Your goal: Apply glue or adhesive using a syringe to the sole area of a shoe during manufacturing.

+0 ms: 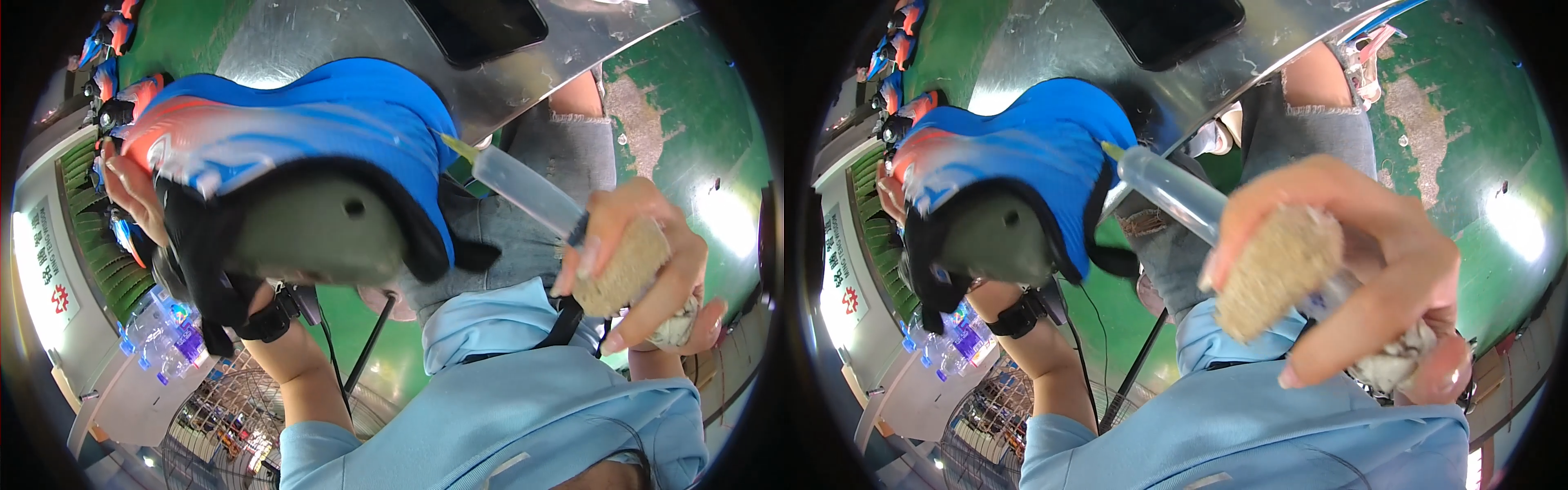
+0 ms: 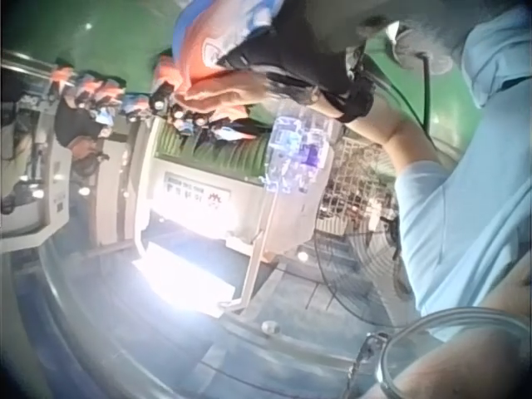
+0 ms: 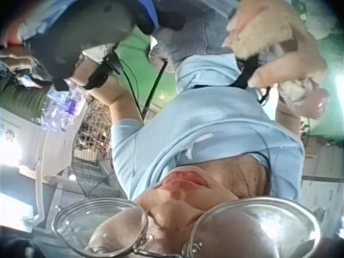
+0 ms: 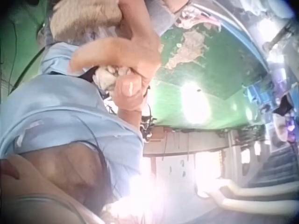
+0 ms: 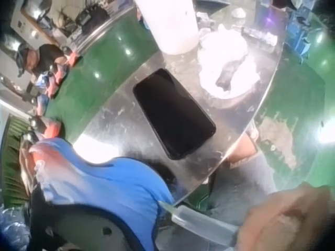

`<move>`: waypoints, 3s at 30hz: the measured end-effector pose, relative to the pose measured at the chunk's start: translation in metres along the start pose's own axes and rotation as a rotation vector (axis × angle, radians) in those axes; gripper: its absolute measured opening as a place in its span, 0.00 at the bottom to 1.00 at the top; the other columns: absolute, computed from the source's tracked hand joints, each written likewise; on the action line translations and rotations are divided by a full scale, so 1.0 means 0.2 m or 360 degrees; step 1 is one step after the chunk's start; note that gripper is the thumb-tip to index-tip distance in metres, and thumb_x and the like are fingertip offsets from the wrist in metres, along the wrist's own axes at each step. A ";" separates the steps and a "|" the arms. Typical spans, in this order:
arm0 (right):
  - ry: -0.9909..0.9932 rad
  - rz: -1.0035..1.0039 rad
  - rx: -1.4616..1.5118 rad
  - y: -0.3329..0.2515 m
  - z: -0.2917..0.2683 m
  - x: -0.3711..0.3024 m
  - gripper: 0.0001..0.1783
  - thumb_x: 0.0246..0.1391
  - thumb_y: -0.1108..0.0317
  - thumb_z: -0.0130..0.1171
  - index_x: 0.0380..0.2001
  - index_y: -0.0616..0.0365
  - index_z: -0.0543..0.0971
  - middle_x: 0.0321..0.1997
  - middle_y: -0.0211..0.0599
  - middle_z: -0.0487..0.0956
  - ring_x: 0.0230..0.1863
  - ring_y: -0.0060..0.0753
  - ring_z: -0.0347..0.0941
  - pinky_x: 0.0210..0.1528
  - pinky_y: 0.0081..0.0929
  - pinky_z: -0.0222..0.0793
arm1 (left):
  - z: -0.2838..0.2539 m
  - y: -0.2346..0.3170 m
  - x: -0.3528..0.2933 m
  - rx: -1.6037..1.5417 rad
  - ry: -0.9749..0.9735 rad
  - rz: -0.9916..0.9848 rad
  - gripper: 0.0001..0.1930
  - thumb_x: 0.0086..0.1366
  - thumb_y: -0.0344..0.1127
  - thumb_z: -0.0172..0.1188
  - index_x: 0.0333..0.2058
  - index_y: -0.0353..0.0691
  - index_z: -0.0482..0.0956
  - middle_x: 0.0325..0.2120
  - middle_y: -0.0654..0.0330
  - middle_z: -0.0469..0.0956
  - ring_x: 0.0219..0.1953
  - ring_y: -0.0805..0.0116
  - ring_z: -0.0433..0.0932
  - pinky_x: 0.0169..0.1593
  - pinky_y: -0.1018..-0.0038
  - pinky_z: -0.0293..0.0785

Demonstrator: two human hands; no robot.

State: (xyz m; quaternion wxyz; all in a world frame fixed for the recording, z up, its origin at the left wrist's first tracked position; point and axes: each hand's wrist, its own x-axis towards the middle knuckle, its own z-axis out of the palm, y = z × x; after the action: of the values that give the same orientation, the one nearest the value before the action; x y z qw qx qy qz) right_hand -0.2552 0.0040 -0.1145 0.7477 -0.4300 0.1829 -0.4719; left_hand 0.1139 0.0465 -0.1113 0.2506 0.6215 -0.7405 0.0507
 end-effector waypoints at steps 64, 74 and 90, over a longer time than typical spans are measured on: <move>0.0170 -0.0151 -0.0611 -0.33 0.16 -0.26 0.22 0.51 0.50 0.47 0.08 0.45 0.76 0.41 0.40 0.61 0.26 0.42 0.71 0.30 0.28 0.70 | 0.66 1.05 0.13 -0.3740 0.0122 -0.1068 0.37 0.49 0.45 0.67 0.56 0.44 0.60 0.58 0.60 0.60 0.54 0.67 0.67 0.67 0.60 0.44; -0.0288 -0.0576 -0.0637 -0.23 0.09 -0.15 0.21 0.48 0.44 0.51 0.12 0.42 0.79 0.41 0.40 0.60 0.23 0.44 0.71 0.29 0.31 0.70 | 0.51 1.12 0.30 -0.3711 0.0522 -0.1200 0.26 0.59 0.45 0.57 0.52 0.38 0.65 0.53 0.59 0.67 0.57 0.64 0.64 0.66 0.61 0.47; -0.0622 -0.0799 -0.0895 -0.16 0.04 -0.13 0.22 0.51 0.43 0.48 0.15 0.43 0.79 0.38 0.38 0.62 0.29 0.43 0.70 0.31 0.32 0.68 | 0.26 1.07 0.37 -0.3602 0.0255 -0.2025 0.16 0.60 0.41 0.58 0.43 0.40 0.70 0.38 0.65 0.75 0.39 0.74 0.76 0.48 0.74 0.75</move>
State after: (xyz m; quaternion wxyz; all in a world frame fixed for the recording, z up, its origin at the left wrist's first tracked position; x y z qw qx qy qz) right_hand -0.2793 0.0238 -0.0876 0.4838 -0.7297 0.0489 -0.4806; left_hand -0.1122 0.0076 -0.0734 0.6558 0.3018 0.0677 -0.6887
